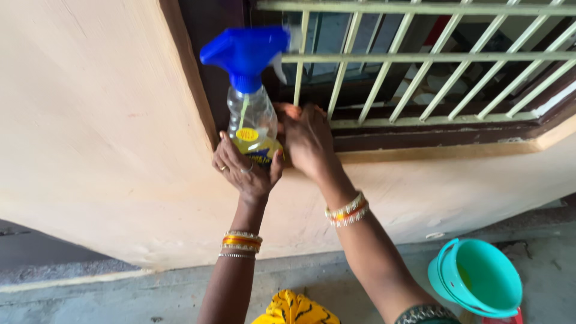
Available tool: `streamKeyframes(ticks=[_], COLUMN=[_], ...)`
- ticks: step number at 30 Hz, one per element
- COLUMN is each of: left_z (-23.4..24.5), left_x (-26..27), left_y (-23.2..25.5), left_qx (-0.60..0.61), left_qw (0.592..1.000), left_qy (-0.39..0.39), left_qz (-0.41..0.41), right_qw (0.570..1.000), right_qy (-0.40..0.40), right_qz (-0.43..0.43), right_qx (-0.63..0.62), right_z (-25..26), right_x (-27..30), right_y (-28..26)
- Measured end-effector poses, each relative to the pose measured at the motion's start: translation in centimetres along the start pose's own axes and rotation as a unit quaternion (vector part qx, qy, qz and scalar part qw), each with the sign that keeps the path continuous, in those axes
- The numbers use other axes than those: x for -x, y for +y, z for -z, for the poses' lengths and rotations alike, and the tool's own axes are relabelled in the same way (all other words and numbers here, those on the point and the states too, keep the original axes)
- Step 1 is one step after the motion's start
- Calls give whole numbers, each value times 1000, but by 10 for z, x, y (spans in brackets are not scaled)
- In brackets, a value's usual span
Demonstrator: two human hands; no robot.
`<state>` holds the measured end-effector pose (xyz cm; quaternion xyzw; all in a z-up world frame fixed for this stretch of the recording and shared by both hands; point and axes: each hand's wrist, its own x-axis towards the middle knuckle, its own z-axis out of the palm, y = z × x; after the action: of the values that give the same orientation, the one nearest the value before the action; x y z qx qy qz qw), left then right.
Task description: The person cleans the exterior window frame and metal security bars using a spray bottle and a cloth. They repeatedly spray the cleaning solution and wipe the surfaces, focusing on the lower and side sections of the frame.
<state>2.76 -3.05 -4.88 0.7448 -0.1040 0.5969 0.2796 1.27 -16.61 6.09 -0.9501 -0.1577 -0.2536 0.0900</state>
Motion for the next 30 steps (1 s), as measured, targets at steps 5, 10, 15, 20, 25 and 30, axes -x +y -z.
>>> streamKeyframes(ticks=[5,10,15,20,25,30], left_z=[0,-2,2,3,2,4], left_x=[3,5,8,6,4,5], left_y=[-2,-2,-4,-3,-4,-3], left_qx=[16,4,23,27,25,28], left_qw=[1000,1000,1000,1000,1000,999], left_qy=[0,-3,-12,-13,-12,-17], left_qz=[-6,2,2,1,-2,3], right_qw=[998,988,994,997,976,989], right_qy=[41,149,3,63,208,130], right_qz=[15,28,-18,-23,41,31], right_qx=[-34,-23,-107,-35,-48,-55], right_z=[-4,-14,-13,-17,-27,-28], right_x=[-2,46,6,4,53,15], right_y=[4,0,8,4,-4,18])
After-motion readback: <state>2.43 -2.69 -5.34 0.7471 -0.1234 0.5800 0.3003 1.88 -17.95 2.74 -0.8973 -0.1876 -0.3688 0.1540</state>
